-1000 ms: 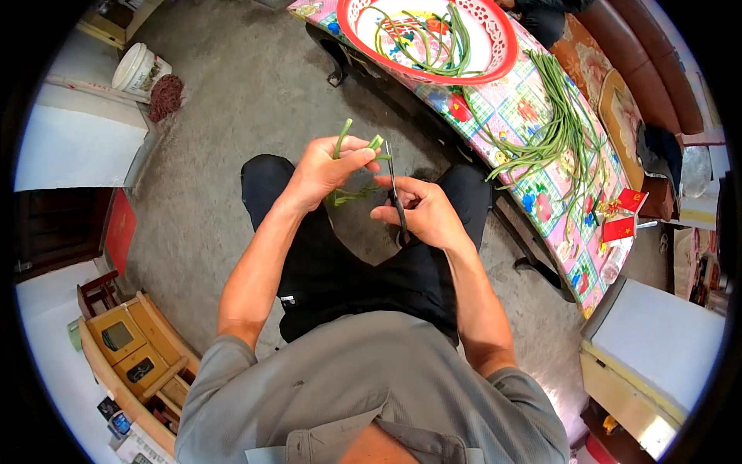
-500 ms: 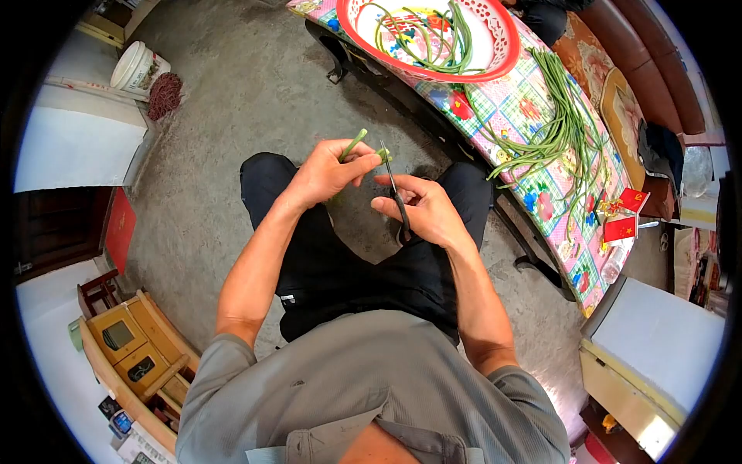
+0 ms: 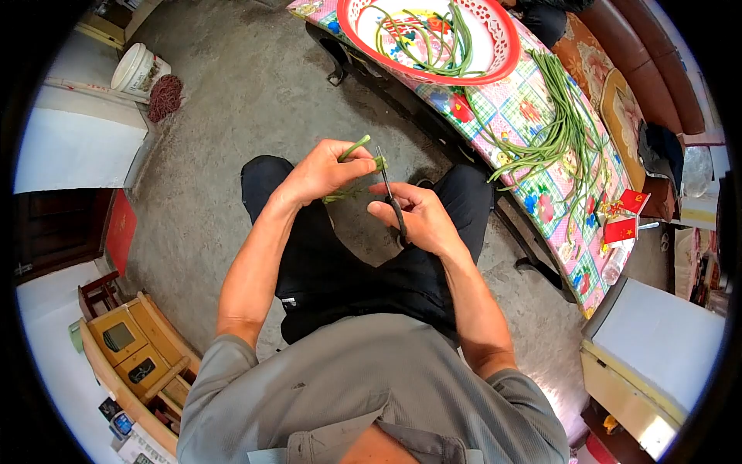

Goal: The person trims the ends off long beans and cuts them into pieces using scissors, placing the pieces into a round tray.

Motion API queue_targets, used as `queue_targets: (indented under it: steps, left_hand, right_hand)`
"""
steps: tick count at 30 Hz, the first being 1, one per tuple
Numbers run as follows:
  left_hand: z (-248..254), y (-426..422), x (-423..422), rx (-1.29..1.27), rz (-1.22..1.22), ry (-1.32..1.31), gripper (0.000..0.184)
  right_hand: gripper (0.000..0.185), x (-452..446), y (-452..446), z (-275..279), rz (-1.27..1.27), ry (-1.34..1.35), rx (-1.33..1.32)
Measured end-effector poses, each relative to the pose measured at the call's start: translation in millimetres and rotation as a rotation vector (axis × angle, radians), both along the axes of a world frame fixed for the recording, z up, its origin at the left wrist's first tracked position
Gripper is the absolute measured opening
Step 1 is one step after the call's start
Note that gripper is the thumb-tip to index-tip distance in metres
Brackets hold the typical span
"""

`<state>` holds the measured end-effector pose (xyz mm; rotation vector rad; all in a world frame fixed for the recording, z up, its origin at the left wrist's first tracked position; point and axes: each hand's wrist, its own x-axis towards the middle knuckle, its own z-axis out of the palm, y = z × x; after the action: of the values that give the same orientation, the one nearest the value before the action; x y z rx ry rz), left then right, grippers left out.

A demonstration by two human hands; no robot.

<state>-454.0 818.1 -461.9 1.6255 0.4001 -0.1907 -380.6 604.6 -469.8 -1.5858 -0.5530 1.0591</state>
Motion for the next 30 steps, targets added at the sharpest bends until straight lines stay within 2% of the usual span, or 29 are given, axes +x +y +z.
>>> queue_targets:
  steps: [2,4,12,22,23,26,28,30]
  left_hand:
    - [-3,4,1,-0.009,0.002,0.009,0.021]
    - [-8,6,0,-0.122,0.033,0.061,0.020]
    - [-15,11,-3,-0.215,-0.009,0.113,0.023]
    - [-28,14,-5,-0.301,-0.013,0.149,0.026]
    - [-30,15,-5,-0.301,-0.013,0.150,0.026]
    - [-30,17,-6,-0.334,-0.030,0.127,0.033]
    - [-21,15,-6,-0.397,-0.028,0.192,0.045]
    - [-17,11,-7,-0.384,-0.028,0.218,0.051]
  right_hand:
    - [0.045,-1,2,1,-0.004,0.012,-0.013]
    - [0.044,-4,4,1,-0.009,0.025,-0.025]
    - [0.038,2,3,3,0.063,0.046,-0.061]
    - [0.031,-4,3,-12,0.034,0.014,0.017]
    - [0.033,-2,3,-10,0.024,0.076,-0.009]
    - [0.036,1,0,-6,0.006,0.146,-0.039]
    - [0.037,5,-2,-3,-0.002,0.153,-0.045]
    - [0.038,10,-3,1,0.069,0.040,-0.081]
